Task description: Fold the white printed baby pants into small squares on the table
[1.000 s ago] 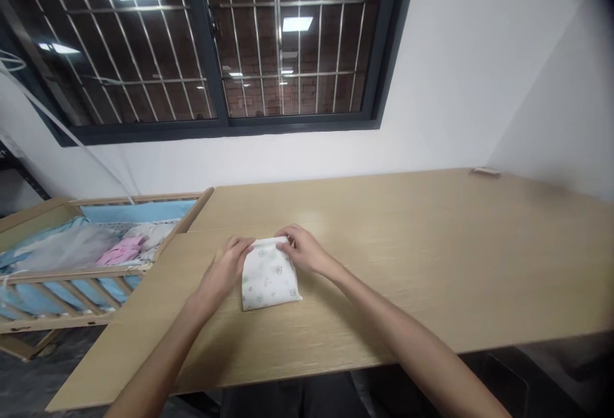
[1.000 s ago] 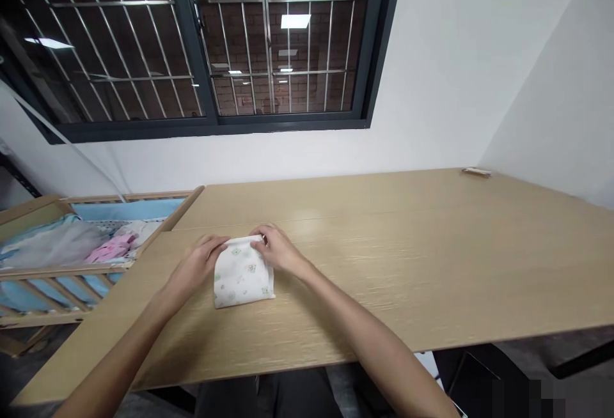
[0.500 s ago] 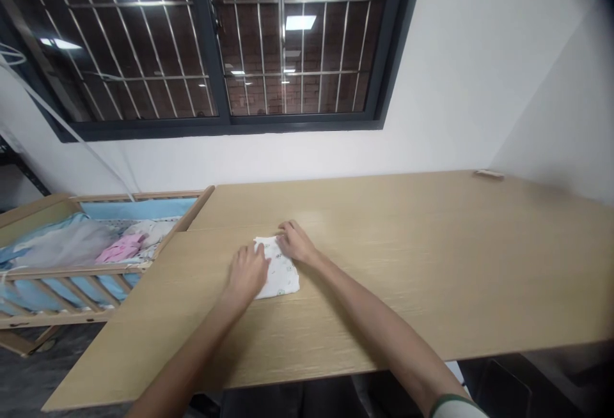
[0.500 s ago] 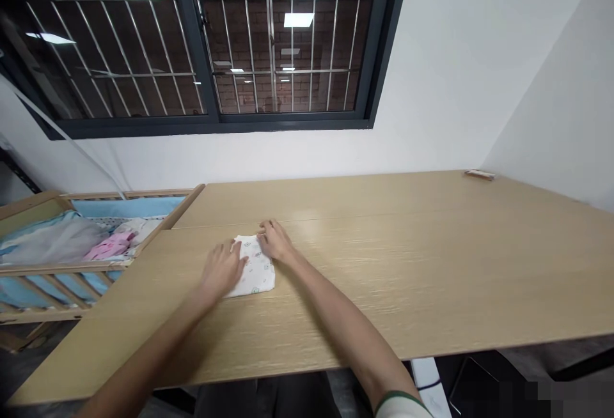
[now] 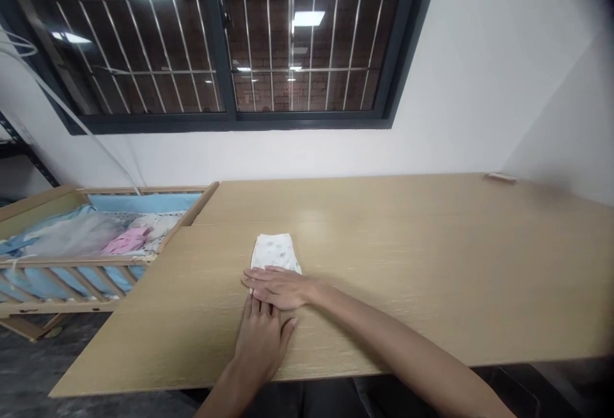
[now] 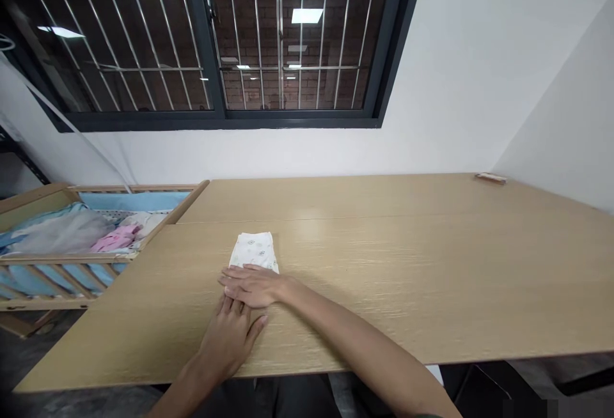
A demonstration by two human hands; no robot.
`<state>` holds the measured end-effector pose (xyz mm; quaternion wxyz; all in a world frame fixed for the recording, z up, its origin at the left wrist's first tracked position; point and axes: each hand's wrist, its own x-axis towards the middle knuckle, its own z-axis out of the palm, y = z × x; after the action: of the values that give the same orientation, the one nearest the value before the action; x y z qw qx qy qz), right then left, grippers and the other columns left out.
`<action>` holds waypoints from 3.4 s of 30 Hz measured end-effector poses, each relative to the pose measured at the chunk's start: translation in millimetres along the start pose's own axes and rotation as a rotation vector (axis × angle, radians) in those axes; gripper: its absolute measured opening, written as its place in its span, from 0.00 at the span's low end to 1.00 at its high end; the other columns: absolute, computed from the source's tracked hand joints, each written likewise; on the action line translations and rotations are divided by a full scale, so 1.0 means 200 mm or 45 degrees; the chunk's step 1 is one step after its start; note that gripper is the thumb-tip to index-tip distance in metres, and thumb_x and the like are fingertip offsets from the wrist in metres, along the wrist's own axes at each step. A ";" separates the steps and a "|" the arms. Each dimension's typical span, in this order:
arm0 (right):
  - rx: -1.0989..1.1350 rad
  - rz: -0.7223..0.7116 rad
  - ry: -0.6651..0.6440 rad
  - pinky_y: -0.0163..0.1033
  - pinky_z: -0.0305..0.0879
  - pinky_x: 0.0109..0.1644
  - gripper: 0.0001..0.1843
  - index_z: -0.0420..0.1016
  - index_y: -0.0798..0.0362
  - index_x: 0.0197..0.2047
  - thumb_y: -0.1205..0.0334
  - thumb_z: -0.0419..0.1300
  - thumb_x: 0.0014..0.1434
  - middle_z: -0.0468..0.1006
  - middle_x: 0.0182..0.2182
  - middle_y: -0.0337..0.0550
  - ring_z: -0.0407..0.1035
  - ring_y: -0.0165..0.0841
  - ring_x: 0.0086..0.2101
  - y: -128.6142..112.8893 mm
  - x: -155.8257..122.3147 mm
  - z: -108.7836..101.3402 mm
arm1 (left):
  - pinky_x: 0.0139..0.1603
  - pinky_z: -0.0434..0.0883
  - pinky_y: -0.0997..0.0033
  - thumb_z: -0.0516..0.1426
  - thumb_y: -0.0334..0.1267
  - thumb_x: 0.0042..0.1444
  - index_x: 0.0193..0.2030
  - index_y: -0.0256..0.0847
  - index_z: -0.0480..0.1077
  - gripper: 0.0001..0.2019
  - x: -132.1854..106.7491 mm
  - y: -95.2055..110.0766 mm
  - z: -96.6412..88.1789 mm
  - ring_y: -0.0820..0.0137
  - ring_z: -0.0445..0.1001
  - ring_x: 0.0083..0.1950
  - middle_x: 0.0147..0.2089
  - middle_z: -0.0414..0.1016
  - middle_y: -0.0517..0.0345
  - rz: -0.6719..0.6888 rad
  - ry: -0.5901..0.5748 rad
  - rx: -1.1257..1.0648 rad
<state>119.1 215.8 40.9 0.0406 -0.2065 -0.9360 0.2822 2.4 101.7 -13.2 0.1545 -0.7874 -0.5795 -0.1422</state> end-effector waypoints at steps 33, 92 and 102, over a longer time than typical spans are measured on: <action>-0.408 0.228 0.252 0.53 0.61 0.59 0.27 0.75 0.55 0.56 0.44 0.60 0.64 0.76 0.51 0.55 0.70 0.47 0.51 0.01 -0.29 -0.18 | 0.64 0.71 0.56 0.47 0.36 0.70 0.53 0.42 0.75 0.16 0.07 -0.46 0.02 0.62 0.73 0.62 0.59 0.76 0.51 0.137 -0.124 -0.491; -0.364 0.415 0.498 0.52 0.33 0.75 0.36 0.45 0.57 0.77 0.47 0.33 0.74 0.46 0.74 0.49 0.37 0.38 0.73 0.34 -0.11 -0.08 | 0.75 0.48 0.45 0.37 0.57 0.70 0.75 0.31 0.46 0.37 0.52 -0.39 0.29 0.52 0.40 0.79 0.77 0.43 0.37 -0.108 -0.130 -0.364; -0.319 0.346 0.633 0.52 0.39 0.74 0.36 0.48 0.54 0.76 0.43 0.40 0.73 0.44 0.75 0.51 0.40 0.42 0.72 0.28 -0.24 -0.13 | 0.71 0.57 0.51 0.43 0.56 0.69 0.69 0.32 0.57 0.32 0.53 -0.45 0.19 0.53 0.59 0.72 0.71 0.60 0.37 0.049 -0.022 -0.425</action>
<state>188.2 252.5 33.3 0.2044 -0.3960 -0.8886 0.1082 -50.9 234.5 1.7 0.0192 -0.8143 -0.5340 -0.2267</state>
